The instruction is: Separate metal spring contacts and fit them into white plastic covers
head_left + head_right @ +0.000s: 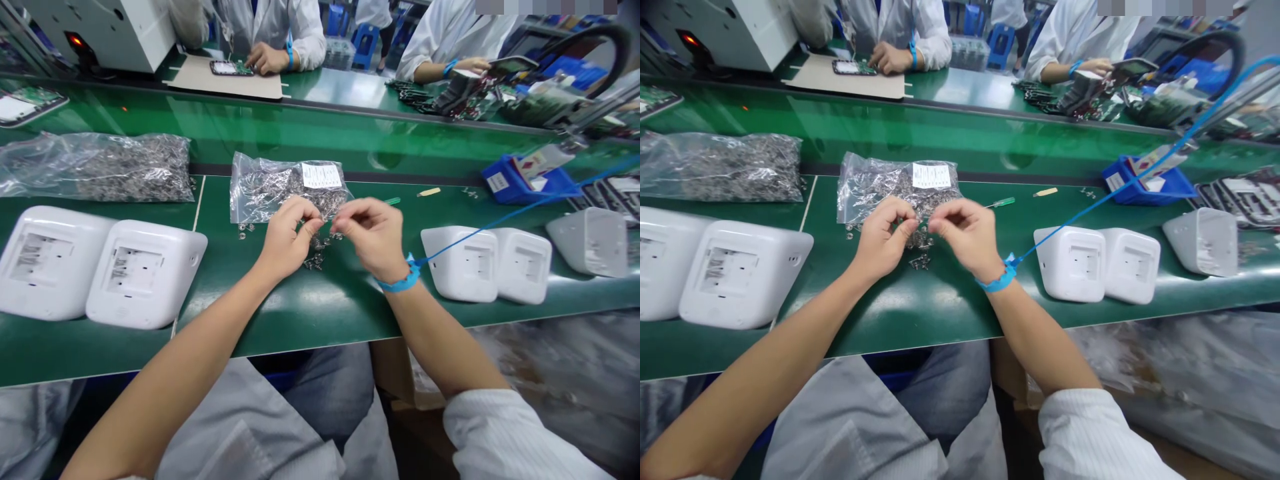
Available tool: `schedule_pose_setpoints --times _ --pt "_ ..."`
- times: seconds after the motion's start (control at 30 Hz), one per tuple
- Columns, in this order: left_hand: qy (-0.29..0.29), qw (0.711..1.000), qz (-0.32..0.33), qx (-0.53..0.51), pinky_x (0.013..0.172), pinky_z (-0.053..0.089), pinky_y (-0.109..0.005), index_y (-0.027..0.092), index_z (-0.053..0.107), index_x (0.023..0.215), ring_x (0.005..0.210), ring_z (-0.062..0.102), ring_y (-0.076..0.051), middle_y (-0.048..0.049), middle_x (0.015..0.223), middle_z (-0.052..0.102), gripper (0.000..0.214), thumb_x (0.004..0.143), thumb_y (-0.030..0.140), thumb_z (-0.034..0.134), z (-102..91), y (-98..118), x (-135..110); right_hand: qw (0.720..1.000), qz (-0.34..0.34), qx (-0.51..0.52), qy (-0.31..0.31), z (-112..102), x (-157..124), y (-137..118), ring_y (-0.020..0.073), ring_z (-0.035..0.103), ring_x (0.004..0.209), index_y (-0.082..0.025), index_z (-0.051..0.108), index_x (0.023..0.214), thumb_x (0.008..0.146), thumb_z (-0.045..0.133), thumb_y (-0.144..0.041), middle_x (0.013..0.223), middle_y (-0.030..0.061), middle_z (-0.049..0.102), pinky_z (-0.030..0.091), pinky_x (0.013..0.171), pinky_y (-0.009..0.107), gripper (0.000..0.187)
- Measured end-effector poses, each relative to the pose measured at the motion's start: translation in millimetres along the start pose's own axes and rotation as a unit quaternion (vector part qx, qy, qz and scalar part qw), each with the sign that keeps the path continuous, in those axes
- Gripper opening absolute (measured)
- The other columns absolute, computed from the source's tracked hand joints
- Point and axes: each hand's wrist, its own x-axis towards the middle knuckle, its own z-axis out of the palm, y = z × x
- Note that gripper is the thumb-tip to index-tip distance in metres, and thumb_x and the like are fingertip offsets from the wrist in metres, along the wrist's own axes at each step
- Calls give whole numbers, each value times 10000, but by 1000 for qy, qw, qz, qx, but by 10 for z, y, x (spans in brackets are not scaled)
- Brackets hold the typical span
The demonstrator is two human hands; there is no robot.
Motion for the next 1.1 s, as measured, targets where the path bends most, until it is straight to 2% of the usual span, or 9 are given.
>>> schedule_pose_setpoints --times 0.17,0.4,0.5,0.57,0.63,0.77,0.93,1.03,1.1 --pt "27 999 12 12 732 462 -341 220 557 772 781 549 -173 -25 799 596 275 990 387 559 -59 -12 27 998 10 48 49 -53 43 69 112 664 604 -239 664 862 736 880 -428 751 -41 694 587 585 267 314" --pt "27 999 -22 1 770 473 -333 219 520 784 830 557 -167 -22 829 586 196 968 269 564 -58 -59 22 998 37 54 23 -111 63 92 116 672 601 -231 676 880 740 877 -440 805 -19 728 605 585 279 322" --pt "-23 992 -59 -105 824 510 -331 242 498 979 929 610 -159 -40 1062 619 78 949 247 569 6 -51 -31 998 45 44 9 -75 26 76 129 692 599 -237 683 893 760 862 -436 785 -20 731 617 581 282 299" --pt "-63 980 -85 -168 780 534 -307 273 427 1137 872 623 -130 -52 1197 579 276 929 266 608 50 -36 -73 999 41 18 -11 -35 -10 50 152 729 671 -237 696 910 779 850 -422 796 -9 739 642 634 288 274" --pt "-69 977 -107 -170 718 533 -279 292 391 1219 794 608 -105 -52 1201 557 396 914 283 643 72 -20 -99 1000 24 -3 -17 1 -40 21 168 756 776 -240 708 940 803 833 -401 861 10 755 660 721 294 245" --pt "-40 985 -111 -128 690 517 -264 278 466 1299 792 624 -118 -35 1059 597 388 937 250 604 32 14 -76 1000 7 9 -29 11 -54 -23 172 771 823 -246 712 997 852 791 -337 988 24 754 670 776 303 189" --pt "-39 998 -53 -25 685 469 -248 198 666 979 753 595 -112 -9 872 660 85 927 208 599 -41 47 -7 998 -22 -44 -44 -54 -24 -30 149 737 640 -235 733 894 864 743 -172 802 -10 717 630 593 275 71" --pt "-45 996 -77 0 675 456 -249 176 688 934 718 592 -111 -12 857 698 82 905 241 646 -79 51 23 983 -104 -144 -47 -143 5 -33 150 714 644 -232 719 868 898 672 -123 781 -4 717 610 597 297 123" --pt "-96 992 -81 12 677 453 -252 175 714 958 717 603 -116 -22 877 722 122 919 252 628 -113 57 46 938 -233 -245 -79 -224 27 -36 180 724 757 -238 720 896 923 621 -111 845 25 744 615 679 340 163"
